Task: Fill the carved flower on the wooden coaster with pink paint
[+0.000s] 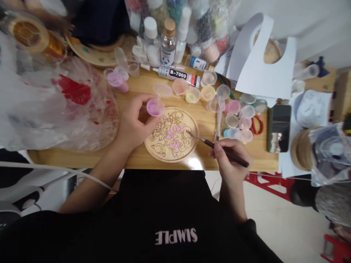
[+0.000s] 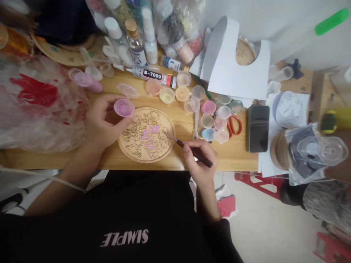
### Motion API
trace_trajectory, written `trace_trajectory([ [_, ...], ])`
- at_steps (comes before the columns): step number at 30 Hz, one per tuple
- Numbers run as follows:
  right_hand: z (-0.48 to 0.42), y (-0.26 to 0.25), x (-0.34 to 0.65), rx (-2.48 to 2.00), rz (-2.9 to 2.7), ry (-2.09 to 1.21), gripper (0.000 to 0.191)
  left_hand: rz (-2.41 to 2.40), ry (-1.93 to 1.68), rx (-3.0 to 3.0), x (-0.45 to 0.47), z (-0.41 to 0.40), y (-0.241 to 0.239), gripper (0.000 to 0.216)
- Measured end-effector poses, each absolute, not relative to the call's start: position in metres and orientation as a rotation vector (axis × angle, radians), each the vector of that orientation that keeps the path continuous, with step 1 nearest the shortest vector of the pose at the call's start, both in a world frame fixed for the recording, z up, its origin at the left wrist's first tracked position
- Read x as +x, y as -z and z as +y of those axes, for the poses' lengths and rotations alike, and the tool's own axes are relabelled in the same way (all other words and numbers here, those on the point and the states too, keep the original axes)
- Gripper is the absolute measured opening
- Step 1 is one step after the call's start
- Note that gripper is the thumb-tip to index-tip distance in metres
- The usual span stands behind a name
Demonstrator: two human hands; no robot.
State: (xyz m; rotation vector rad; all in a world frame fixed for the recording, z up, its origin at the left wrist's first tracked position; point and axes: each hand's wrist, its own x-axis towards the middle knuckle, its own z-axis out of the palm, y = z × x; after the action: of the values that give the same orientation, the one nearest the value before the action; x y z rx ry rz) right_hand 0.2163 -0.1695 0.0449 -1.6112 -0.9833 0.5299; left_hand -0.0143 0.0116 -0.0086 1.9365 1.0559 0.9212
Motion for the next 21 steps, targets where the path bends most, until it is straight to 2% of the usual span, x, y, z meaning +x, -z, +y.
trace_trajectory([
  [13, -0.1749, -0.0438, 0.2172, -1.638, -1.065, -0.502, 0.015, 1.071, -0.944, 2.001, -0.0133, 0.0085, 0.0033, 0.037],
  [17, -0.1763, -0.0414, 0.2185, -1.622, -1.079, -0.514, 0.006, 1.07, -0.919, 1.98, -0.0131, 0.0101, 0.0054, 0.043],
  [21, -0.1781, -0.0407, 0.2199, -1.622, -1.105, -0.519, 0.002, 1.042, -0.993, 1.986, -0.0115, 0.0097, 0.0056, 0.039],
])
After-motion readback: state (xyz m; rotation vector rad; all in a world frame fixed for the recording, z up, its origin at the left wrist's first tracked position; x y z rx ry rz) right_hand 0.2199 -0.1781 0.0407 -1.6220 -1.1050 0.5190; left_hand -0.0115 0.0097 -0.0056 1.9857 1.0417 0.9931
